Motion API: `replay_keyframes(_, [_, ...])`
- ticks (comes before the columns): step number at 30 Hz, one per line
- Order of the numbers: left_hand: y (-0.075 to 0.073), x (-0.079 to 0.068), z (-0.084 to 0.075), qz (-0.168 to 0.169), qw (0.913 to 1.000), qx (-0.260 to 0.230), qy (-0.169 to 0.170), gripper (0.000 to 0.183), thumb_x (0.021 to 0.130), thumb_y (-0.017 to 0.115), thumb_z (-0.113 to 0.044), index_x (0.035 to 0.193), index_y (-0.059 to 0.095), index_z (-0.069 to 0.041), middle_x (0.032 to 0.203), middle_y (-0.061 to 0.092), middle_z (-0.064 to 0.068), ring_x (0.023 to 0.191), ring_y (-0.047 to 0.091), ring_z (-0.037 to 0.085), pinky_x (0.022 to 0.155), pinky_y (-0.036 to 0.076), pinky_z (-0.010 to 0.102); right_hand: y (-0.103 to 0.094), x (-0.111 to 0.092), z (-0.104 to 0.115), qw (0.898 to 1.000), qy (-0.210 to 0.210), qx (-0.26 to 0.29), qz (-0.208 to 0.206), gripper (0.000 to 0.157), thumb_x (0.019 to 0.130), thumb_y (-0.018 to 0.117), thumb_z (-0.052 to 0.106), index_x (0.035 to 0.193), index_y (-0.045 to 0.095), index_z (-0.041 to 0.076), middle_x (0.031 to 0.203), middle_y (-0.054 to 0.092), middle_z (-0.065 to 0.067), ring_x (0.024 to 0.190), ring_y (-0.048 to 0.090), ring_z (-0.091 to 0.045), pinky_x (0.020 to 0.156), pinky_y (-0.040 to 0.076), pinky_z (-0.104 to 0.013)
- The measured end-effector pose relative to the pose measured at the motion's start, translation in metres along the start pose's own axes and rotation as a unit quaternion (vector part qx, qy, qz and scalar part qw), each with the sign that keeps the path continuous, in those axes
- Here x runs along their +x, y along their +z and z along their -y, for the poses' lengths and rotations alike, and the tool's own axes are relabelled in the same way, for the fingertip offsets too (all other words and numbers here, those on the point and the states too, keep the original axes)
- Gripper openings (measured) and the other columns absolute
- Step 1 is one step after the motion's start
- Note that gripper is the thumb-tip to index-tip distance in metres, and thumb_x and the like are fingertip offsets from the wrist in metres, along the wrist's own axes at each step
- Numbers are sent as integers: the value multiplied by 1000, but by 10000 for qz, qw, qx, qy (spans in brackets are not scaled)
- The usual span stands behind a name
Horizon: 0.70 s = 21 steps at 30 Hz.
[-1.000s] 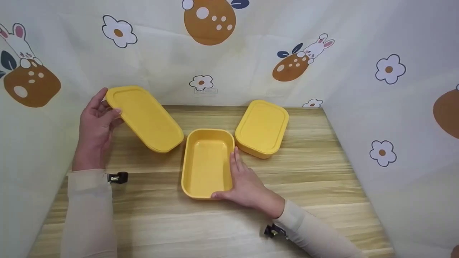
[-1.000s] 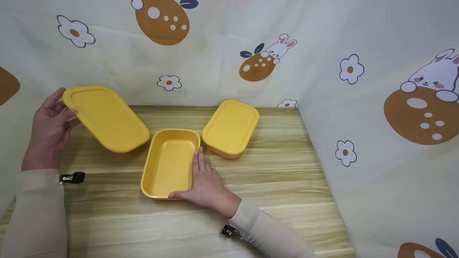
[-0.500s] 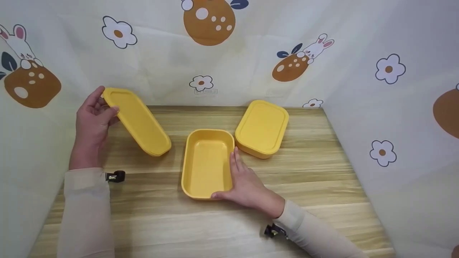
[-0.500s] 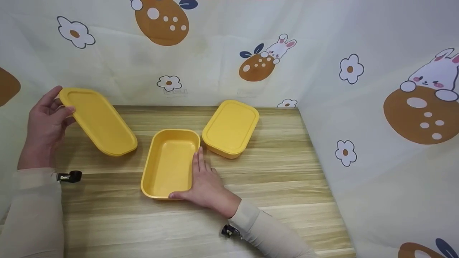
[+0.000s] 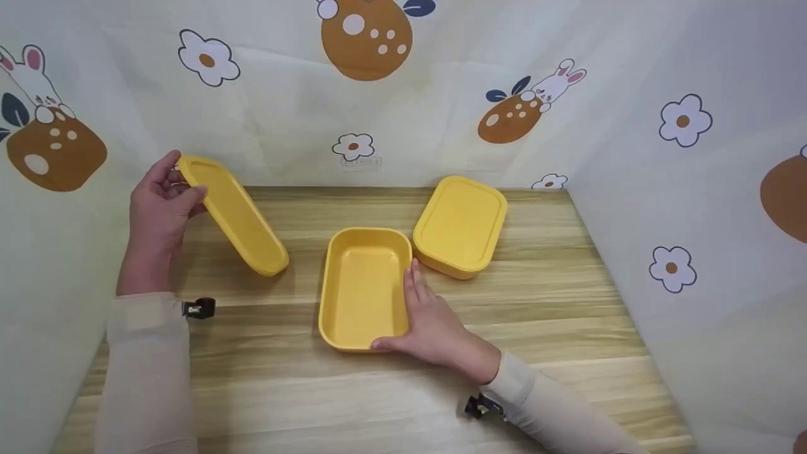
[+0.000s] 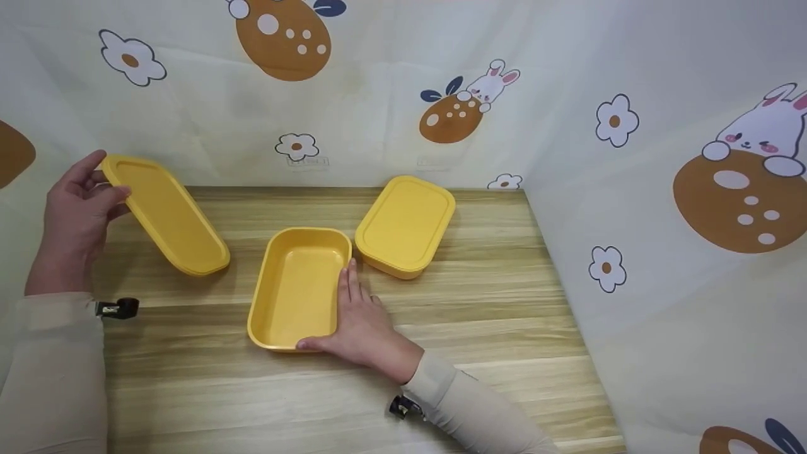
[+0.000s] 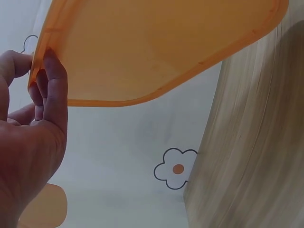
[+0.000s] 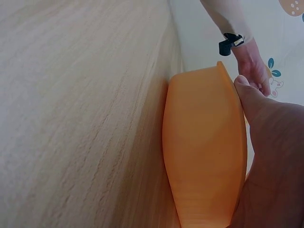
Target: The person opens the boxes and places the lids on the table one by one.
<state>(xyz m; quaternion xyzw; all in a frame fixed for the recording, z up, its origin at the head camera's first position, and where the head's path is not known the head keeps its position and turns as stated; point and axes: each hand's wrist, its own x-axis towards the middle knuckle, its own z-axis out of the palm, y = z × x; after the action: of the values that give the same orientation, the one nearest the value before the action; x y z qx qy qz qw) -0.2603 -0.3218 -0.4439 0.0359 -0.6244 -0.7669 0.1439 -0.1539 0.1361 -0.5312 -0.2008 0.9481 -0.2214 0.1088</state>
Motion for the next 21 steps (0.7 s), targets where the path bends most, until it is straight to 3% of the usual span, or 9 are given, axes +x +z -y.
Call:
replay_keyframes(14, [-4, 1, -5, 42, 9996, 245, -91, 85, 96, 77, 8, 171, 42, -12, 120, 52, 8, 102, 70, 15, 82, 64, 26, 0, 0, 0, 9999, 51, -22, 114, 156, 76, 70, 96, 175, -5, 2, 182, -21, -13, 167, 15, -43, 129, 30, -61])
replay_keyframes(21, [-7, 2, -8, 107, 9993, 359, 87, 85, 97, 76, 10, 172, 40, -11, 121, 53, 8, 98, 71, 13, 80, 64, 25, 2, 1, -1, 10000, -26, -9, 0, 154, 79, 76, 89, 175, -3, 0, 182, -18, -15, 167, 15, -41, 127, 32, -64])
